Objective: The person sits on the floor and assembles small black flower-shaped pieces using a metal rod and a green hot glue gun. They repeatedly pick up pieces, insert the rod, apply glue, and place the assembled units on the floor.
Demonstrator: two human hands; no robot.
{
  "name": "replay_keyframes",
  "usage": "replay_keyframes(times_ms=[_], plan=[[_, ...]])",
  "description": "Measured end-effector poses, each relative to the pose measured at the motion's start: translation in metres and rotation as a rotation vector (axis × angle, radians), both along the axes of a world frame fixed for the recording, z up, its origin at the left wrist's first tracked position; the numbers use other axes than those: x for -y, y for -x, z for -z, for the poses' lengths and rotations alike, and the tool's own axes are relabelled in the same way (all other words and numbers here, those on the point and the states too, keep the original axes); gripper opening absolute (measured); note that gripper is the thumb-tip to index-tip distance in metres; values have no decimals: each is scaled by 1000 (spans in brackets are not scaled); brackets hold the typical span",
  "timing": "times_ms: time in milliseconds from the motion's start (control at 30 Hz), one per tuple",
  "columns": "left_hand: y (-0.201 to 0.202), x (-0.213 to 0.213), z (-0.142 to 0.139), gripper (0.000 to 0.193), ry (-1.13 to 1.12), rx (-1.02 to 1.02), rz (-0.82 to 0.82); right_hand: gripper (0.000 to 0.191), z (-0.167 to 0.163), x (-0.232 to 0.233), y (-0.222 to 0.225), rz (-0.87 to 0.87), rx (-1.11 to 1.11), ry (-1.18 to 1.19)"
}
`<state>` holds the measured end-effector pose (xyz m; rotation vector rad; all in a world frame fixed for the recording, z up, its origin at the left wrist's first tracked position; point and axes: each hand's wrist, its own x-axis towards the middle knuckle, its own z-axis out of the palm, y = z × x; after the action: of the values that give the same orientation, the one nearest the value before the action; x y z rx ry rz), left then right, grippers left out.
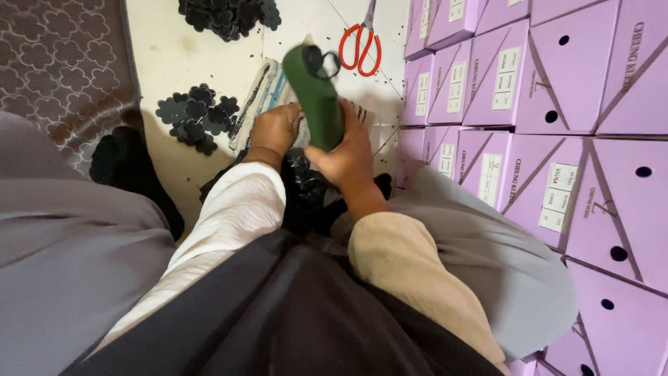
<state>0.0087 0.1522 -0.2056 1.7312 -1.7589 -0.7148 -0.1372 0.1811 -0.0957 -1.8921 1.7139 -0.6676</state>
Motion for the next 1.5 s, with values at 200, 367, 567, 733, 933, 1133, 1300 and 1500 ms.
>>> replay_keyframes(times_ms=[200,367,567,733,933,1133,1300,1500], plan=[[-1,-2,4,13,83,-47,0,59,-5,3,0,-144,30,334],[-1,2,-5,12,81,11,-15,87,-19,-1,-3,36,56,-148],[1,-2,1,13,50,-11,-17,77,-2,1,-2,143,347,56],[0,-1,-1,15,-23,29,-33,76,6,-6,4,-155,-146,313],[0,-4,-5,15,69,-40,-31,89,0,-8,3,28,113,-46],[2,-4,1,11,113,-11,-50,73,8,-4,-4,78,338,192],[0,0,-6,14,68,54,-7,90,1,-10,2,101,99,-127],[1,-2,0,14,105,22,-20,76,2,2,-4,64,135,149]])
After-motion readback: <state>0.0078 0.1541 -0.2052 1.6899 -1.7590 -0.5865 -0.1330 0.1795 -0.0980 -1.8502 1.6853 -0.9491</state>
